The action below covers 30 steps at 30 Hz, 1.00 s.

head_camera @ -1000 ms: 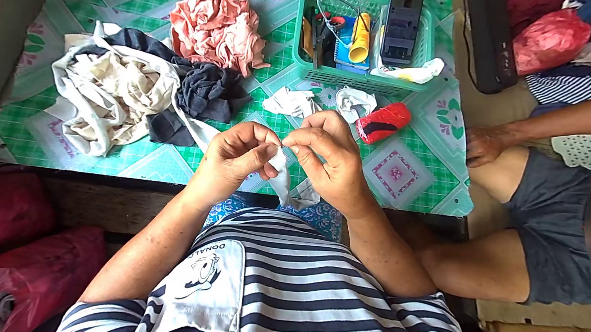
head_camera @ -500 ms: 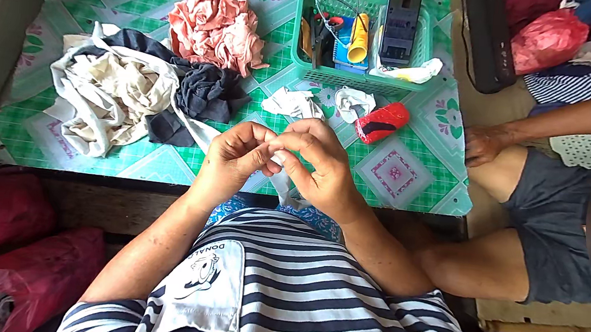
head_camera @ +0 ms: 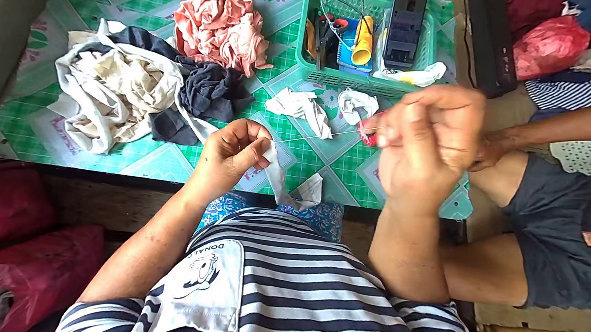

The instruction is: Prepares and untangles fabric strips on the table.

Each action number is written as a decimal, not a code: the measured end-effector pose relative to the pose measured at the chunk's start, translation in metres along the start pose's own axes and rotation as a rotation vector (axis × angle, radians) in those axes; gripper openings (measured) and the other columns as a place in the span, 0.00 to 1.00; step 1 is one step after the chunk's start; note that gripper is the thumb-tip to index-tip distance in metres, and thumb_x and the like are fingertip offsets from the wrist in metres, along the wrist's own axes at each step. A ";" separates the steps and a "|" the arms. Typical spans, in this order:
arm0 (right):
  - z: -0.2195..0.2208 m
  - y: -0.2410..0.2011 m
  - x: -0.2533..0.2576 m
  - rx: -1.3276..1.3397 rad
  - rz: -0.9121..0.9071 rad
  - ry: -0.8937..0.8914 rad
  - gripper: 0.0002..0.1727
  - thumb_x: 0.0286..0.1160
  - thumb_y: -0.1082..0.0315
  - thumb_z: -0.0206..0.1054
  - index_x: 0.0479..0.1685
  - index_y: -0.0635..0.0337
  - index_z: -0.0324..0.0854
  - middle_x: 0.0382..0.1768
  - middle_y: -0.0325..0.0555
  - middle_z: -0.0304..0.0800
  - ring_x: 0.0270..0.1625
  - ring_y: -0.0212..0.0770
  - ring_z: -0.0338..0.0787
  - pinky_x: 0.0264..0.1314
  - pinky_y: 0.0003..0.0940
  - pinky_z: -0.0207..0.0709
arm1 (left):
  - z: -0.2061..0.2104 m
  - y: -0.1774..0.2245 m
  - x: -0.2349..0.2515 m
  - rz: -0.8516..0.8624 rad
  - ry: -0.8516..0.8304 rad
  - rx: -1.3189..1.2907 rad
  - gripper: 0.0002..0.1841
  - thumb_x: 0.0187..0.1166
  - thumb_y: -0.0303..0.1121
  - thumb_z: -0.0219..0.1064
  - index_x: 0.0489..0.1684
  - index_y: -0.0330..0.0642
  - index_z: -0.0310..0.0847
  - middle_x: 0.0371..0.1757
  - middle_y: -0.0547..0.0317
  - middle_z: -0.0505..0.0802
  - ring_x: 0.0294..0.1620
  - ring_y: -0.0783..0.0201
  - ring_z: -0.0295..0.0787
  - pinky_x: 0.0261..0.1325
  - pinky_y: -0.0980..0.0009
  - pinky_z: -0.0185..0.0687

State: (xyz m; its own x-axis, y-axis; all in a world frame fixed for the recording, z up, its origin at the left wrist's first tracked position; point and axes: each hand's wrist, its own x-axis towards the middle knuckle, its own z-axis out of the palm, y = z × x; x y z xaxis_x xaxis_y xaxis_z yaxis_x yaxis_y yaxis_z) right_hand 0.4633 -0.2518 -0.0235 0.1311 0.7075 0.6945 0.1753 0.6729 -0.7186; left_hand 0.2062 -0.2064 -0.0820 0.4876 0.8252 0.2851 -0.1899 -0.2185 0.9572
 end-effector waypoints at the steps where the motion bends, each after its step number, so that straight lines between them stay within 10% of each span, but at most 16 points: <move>1: -0.007 -0.001 0.002 -0.046 -0.023 0.032 0.10 0.89 0.70 0.56 0.57 0.49 0.80 0.35 0.26 0.85 0.33 0.26 0.85 0.41 0.29 0.85 | -0.001 0.000 0.000 -0.002 0.000 0.005 0.05 0.84 0.25 0.61 0.48 0.42 0.81 0.34 0.69 0.92 0.31 0.75 0.90 0.39 0.78 0.91; 8: -0.013 -0.003 0.003 -0.375 -0.121 -0.039 0.09 0.90 0.72 0.52 0.57 0.59 0.77 0.45 0.30 0.85 0.45 0.21 0.85 0.51 0.23 0.82 | 0.007 0.008 0.003 -0.014 -0.061 -0.018 0.04 0.85 0.26 0.61 0.48 0.41 0.81 0.35 0.67 0.92 0.32 0.74 0.91 0.39 0.76 0.91; 13: 0.022 -0.002 -0.010 -0.458 -0.120 -0.297 0.08 0.82 0.72 0.64 0.44 0.63 0.90 0.50 0.53 0.87 0.60 0.45 0.84 0.65 0.39 0.77 | 0.010 0.013 0.005 0.021 -0.103 -0.098 0.04 0.86 0.28 0.62 0.50 0.41 0.82 0.38 0.65 0.93 0.34 0.71 0.93 0.41 0.73 0.93; 30: 0.032 0.004 -0.015 -0.543 -0.169 -0.309 0.08 0.77 0.73 0.67 0.42 0.57 0.94 0.41 0.47 0.82 0.52 0.43 0.80 0.60 0.40 0.71 | 0.012 0.015 0.006 0.013 -0.121 -0.157 0.04 0.86 0.29 0.64 0.50 0.42 0.82 0.36 0.63 0.94 0.33 0.70 0.94 0.40 0.73 0.93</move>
State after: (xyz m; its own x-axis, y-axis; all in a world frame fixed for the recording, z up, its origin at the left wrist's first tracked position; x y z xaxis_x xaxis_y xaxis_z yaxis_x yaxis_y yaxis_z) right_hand 0.4308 -0.2526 -0.0381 -0.2141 0.6852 0.6961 0.6485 0.6327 -0.4233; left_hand 0.2166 -0.2108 -0.0655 0.5814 0.7519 0.3108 -0.3234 -0.1370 0.9363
